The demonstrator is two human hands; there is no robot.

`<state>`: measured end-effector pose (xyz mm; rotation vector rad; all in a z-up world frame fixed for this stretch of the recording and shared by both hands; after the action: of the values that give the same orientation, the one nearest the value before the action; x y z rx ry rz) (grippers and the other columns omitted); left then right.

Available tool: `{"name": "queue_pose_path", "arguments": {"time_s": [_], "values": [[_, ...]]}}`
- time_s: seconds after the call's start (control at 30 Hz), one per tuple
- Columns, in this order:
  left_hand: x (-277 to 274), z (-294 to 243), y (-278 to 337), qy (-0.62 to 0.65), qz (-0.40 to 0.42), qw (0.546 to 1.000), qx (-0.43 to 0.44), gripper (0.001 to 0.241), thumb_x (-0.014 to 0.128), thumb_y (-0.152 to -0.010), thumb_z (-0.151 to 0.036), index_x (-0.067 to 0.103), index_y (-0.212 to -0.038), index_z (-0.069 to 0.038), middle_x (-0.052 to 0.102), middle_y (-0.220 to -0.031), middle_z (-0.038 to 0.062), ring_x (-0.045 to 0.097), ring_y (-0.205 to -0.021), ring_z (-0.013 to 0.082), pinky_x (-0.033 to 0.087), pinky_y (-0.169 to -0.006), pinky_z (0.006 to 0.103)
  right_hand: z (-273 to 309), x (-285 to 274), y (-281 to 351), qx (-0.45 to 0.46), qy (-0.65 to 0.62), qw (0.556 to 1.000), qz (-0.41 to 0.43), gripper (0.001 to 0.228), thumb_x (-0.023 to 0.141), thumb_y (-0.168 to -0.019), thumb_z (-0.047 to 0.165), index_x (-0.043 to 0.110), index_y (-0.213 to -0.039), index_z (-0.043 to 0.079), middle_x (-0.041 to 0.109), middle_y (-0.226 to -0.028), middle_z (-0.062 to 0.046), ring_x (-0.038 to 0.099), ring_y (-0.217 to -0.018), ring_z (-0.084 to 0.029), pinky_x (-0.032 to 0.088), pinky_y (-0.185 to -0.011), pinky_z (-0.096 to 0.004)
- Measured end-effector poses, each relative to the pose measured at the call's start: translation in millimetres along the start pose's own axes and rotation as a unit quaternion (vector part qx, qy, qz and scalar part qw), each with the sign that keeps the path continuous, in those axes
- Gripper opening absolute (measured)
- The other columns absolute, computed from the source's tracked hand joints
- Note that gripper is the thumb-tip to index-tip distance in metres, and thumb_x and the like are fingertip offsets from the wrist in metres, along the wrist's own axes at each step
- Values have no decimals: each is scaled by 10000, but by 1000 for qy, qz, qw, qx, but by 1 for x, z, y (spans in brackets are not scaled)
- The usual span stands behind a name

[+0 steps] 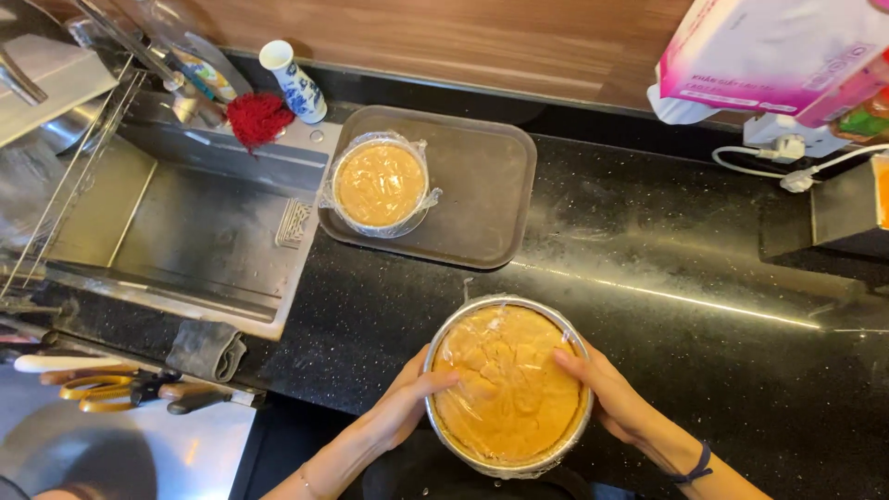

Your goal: The person cuts squares of clear plastic wrap from a roll using scissors, then stretches the wrap over round cake pans to seal baked cakes. They carry a wrapped cake across the kitchen, level a cake with a long knife, cut small pieces of tape, and handle a ribbon spool.

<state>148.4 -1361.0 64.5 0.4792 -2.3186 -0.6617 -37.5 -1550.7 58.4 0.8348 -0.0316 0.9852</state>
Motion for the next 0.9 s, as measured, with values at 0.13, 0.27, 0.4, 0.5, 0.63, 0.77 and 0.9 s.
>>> {"name": "queue_pose_path", "arguments": {"time_s": [0.13, 0.27, 0.4, 0.5, 0.63, 0.77, 0.9], "values": [[-7, 13, -4, -7, -3, 1000, -16, 903, 715, -796, -282, 290, -1563, -64, 479, -1540, 198, 445, -1437, 289, 312, -1193, 461, -15, -7, -3, -9, -19, 1000, -9, 762, 655, -861, 378, 418, -1514, 64, 593, -1451, -172, 585, -1311, -266, 471, -1086, -428], [-5, 23, -7, 16, 30, 999, -9, 931, 724, -794, -292, 262, -1568, -59, 462, -1546, 193, 427, -1451, 315, 311, -1210, 482, -30, -17, -1, 1, -27, 1000, -13, 776, 656, -860, 385, 407, -1523, 68, 568, -1470, -180, 562, -1336, -275, 457, -1102, -434], [-12, 45, -10, -7, 7, 999, -50, 930, 722, -793, -299, 255, -1577, -122, 472, -1537, 167, 443, -1437, 289, 331, -1202, 461, -46, -21, 1, 3, -50, 999, -13, 777, 658, -853, 385, 403, -1521, 82, 554, -1486, -166, 552, -1349, -275, 453, -1104, -438], [-11, 56, -6, 17, 6, 998, -55, 923, 732, -788, -301, 280, -1574, -129, 499, -1517, 167, 483, -1404, 288, 368, -1183, 460, -61, -21, 3, 23, -77, 997, -10, 746, 656, -861, 376, 425, -1504, 74, 583, -1453, -173, 580, -1314, -284, 475, -1085, -452], [-13, 67, -5, 48, 29, 996, -72, 916, 746, -806, -343, 292, -1573, -130, 520, -1511, 152, 502, -1404, 280, 386, -1194, 449, -89, -28, 7, 67, -103, 992, -41, 693, 640, -875, 370, 477, -1480, 74, 633, -1413, -158, 624, -1275, -268, 500, -1067, -444], [-24, 75, -14, 28, 44, 996, -74, 926, 763, -803, -336, 291, -1567, -111, 526, -1505, 167, 508, -1405, 295, 391, -1197, 454, -96, -34, 6, 61, -113, 991, -34, 696, 650, -872, 363, 477, -1474, 59, 629, -1411, -171, 620, -1272, -287, 496, -1066, -461], [-33, 79, -24, 21, 57, 995, -79, 952, 781, -789, -370, 307, -1569, -97, 527, -1506, 176, 509, -1400, 301, 397, -1186, 465, -104, -42, 5, 46, -95, 994, -33, 766, 691, -829, 371, 447, -1503, 102, 590, -1461, -143, 570, -1326, -279, 458, -1096, -462]]}}
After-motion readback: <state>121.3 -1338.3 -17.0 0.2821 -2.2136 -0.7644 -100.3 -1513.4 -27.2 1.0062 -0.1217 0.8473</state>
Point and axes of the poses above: each hand's wrist, its own y-axis away from the middle knuckle, its own x-axis out of the palm, z = x × y, the point moved 4 cm from there along -y, towards the middle knuckle
